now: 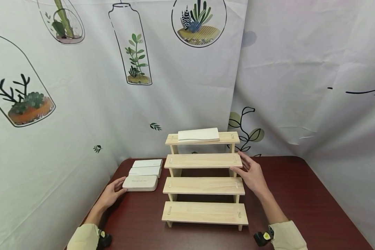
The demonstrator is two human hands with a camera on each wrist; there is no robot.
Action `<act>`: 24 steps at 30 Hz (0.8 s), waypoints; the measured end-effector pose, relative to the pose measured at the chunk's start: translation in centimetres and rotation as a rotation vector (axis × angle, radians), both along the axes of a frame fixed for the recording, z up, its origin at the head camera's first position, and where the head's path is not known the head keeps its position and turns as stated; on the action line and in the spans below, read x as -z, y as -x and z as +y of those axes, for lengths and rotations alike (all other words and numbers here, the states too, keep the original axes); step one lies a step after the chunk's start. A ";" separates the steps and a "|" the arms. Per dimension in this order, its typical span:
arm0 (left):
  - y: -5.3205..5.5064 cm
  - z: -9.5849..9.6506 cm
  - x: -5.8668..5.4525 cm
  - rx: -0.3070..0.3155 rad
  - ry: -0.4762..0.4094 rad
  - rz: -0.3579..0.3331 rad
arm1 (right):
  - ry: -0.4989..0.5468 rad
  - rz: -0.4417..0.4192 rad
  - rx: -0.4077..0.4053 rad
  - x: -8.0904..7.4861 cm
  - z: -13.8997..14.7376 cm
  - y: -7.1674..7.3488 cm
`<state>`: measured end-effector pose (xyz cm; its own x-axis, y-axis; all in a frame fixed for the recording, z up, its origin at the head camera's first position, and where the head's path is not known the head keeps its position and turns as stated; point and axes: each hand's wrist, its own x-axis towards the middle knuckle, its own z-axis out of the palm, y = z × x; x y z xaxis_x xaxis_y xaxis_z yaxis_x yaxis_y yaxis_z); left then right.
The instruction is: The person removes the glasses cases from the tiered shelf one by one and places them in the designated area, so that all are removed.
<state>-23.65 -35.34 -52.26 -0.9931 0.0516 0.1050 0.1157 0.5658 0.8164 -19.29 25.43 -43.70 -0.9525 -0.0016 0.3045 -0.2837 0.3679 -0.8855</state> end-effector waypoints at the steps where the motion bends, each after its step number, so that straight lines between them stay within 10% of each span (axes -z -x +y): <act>1: 0.0 0.0 0.0 -0.002 0.004 -0.001 | -0.002 0.000 0.001 0.0 0.0 0.0; 24: -0.4 -0.6 -0.5 -0.016 -0.001 0.002 | 0.002 0.006 -0.008 -0.3 -0.1 -0.1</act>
